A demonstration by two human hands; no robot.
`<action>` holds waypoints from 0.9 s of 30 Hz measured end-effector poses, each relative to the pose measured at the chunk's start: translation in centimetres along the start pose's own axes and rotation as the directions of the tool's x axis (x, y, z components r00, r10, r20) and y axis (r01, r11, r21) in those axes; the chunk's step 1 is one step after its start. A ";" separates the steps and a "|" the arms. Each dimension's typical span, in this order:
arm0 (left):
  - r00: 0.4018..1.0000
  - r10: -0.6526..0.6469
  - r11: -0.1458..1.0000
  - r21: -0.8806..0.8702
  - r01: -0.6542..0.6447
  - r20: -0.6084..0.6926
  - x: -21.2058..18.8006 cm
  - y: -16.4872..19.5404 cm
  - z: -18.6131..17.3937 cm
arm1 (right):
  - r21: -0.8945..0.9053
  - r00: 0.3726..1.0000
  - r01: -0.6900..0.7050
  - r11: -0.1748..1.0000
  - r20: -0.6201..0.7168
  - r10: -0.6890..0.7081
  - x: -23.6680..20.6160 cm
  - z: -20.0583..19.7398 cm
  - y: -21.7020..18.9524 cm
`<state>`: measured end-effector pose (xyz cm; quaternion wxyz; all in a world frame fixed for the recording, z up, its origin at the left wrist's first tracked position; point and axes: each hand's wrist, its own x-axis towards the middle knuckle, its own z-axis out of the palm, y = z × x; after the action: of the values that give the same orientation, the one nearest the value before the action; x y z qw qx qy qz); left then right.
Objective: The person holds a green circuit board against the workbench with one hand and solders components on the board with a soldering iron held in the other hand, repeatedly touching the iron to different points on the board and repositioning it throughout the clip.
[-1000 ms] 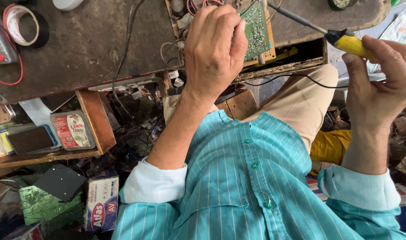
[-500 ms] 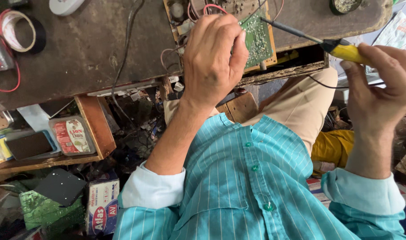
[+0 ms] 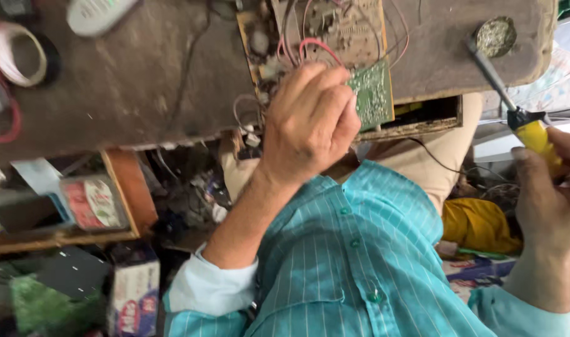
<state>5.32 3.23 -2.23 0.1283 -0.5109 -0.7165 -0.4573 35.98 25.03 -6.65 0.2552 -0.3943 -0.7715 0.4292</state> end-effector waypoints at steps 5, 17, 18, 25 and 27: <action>0.999 0.022 0.999 -0.041 -0.024 -0.032 -0.8 -0.6 0.3 | 0.008 0.987 0.109 0.994 0.118 -0.110 -1.6 -0.7 -1.4; 0.998 -0.021 0.999 -0.048 0.018 -0.053 -0.7 -0.8 0.3 | -0.256 0.918 0.385 0.887 0.211 -0.337 -0.8 1.9 -6.3; 0.999 -0.020 0.999 -0.049 0.017 -0.050 -0.8 -0.9 0.3 | -0.249 0.915 0.389 0.887 0.218 -0.340 -0.7 1.9 -6.3; 0.999 -0.008 0.998 -0.070 0.005 -0.051 -0.8 -1.6 0.6 | -0.075 0.947 0.294 0.953 0.156 -0.280 1.0 1.0 -4.2; 0.999 0.002 0.997 -0.072 -0.006 -0.049 -0.7 -1.6 0.6 | -0.074 0.952 0.289 0.954 0.125 -0.278 1.3 1.2 -3.6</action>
<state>4.42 3.13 -3.90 0.1283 -0.5052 -0.6951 -0.4951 32.99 24.38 -4.05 0.2515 -0.2655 -0.8523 0.3739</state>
